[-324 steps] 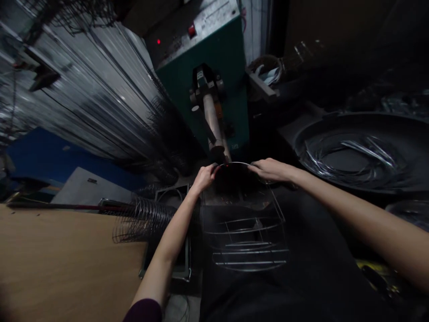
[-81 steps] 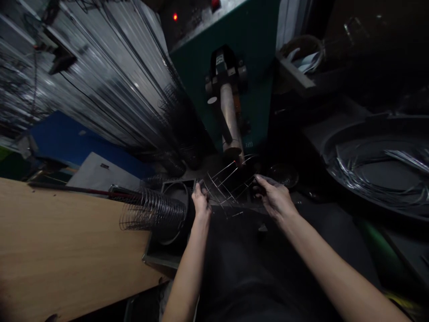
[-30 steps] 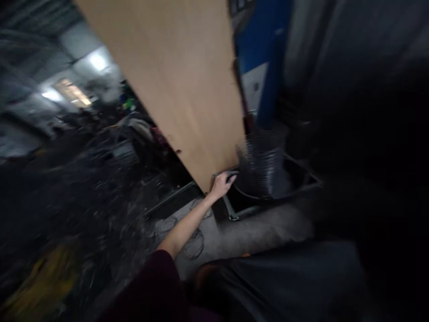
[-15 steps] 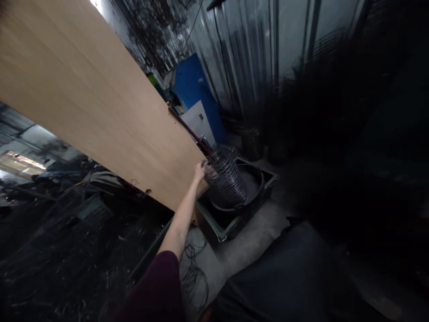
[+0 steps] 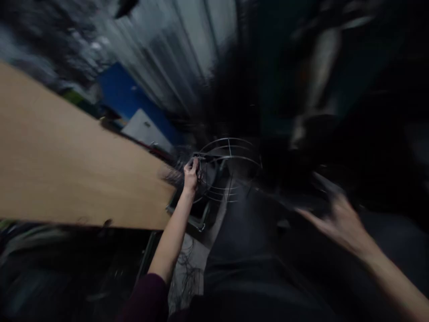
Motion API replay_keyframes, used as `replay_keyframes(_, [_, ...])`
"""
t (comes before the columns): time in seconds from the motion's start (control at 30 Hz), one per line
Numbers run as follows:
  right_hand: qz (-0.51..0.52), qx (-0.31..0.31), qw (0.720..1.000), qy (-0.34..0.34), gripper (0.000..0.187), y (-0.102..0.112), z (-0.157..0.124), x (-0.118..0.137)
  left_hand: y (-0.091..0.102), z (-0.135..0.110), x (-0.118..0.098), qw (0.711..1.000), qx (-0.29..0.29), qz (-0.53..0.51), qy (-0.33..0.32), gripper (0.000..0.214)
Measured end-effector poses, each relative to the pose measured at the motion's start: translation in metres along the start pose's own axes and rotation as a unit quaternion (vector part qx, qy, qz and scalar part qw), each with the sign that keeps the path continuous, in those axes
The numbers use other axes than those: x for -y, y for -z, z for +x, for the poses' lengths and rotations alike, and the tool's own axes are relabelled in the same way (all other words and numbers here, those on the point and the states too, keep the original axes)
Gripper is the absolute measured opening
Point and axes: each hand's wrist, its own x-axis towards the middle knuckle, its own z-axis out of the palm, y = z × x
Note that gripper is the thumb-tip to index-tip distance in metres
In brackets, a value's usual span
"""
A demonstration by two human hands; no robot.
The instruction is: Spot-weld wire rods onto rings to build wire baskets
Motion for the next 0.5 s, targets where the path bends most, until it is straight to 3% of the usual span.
replay_keyframes(0.07, [0.060,0.036,0.997,-0.029,0.098,0.012,-0.009,-0.011,-0.050,-0.022,0.028,0.995,0.090,0.021,0.029,0.047])
replay_keyframes(0.17, [0.113,0.078,0.987,-0.079,0.091,0.018,-0.025,-0.037,-0.094,-0.054,0.068,0.971,0.212,0.102,0.051,0.051])
replay_keyframes(0.27, [0.090,0.094,0.981,-0.146,0.084,0.014,-0.053,-0.061,-0.108,-0.077,0.104,0.933,0.323,0.153,0.048,0.065])
replay_keyframes(0.37, [0.091,0.157,0.966,-0.187,0.092,0.019,-0.070,-0.078,-0.112,-0.098,0.125,0.890,0.417,0.185,-0.003,0.098])
replay_keyframes(0.43, [0.136,0.213,0.951,-0.178,0.089,0.042,-0.065,-0.098,-0.116,-0.109,0.129,0.875,0.432,0.219,-0.017,0.108])
replay_keyframes(0.5, [0.147,0.193,0.950,-0.196,0.068,0.077,-0.051,-0.132,-0.120,-0.111,0.127,0.872,0.425,0.245,-0.019,0.093])
